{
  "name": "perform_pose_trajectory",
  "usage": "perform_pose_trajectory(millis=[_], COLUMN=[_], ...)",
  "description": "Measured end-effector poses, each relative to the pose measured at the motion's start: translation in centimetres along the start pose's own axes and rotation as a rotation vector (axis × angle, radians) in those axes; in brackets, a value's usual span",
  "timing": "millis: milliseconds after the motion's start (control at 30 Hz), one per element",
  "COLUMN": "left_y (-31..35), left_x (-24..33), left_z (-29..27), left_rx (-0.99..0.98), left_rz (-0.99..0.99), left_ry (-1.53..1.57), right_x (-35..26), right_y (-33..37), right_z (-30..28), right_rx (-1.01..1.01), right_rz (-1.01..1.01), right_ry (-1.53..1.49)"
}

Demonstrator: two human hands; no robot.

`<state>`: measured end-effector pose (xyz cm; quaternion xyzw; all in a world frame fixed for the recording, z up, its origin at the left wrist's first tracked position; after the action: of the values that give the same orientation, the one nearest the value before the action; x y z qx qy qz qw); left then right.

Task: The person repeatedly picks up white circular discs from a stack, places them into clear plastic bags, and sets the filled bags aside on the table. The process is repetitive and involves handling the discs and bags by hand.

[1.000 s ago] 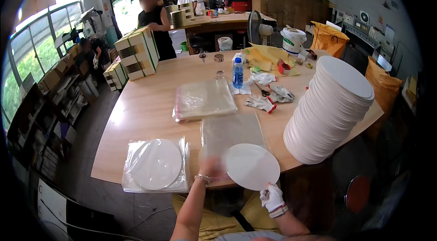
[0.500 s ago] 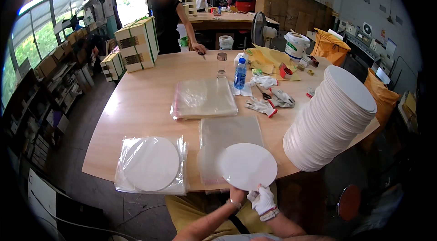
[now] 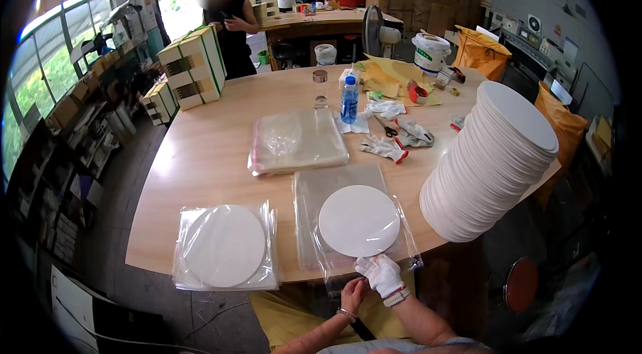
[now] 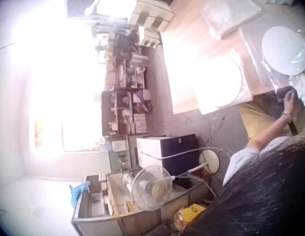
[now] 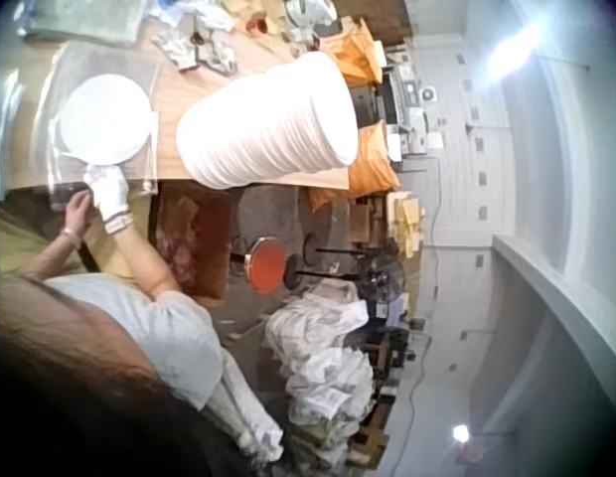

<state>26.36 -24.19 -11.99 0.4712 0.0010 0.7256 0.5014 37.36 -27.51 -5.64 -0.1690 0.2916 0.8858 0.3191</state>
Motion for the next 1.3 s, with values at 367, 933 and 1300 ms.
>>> perform_pose_trajectory(millis=[367,933,1300], left_y=[4.7,5.2,4.8], left_x=[6.3,6.4,6.7], left_z=[-3.4,-7.1,-6.6], left_rx=[0.045,-0.028,0.111], left_rz=[-0.046,-0.255,-0.314], left_ry=[-0.017,-0.247,0.054], right_x=[-5.4,1.3,-1.6], right_y=[5.7,5.7,5.9], right_z=[2.5,4.6,2.8], right_rx=[-0.324,-0.562,-0.802], right_rz=[0.333,-0.785,-0.832], right_ry=[0.611,1.676,1.929])
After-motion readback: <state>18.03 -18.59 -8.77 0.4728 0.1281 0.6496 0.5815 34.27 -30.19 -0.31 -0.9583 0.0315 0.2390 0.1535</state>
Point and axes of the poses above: each hand's wrist, its own y-axis away from the middle knuckle, its own z-axis out of the palm, x = y × z, the point moved 3 cm from there along -y, towards the middle knuckle, and after that the axes turned 4 degrees about -z, right-handed, at the moved point
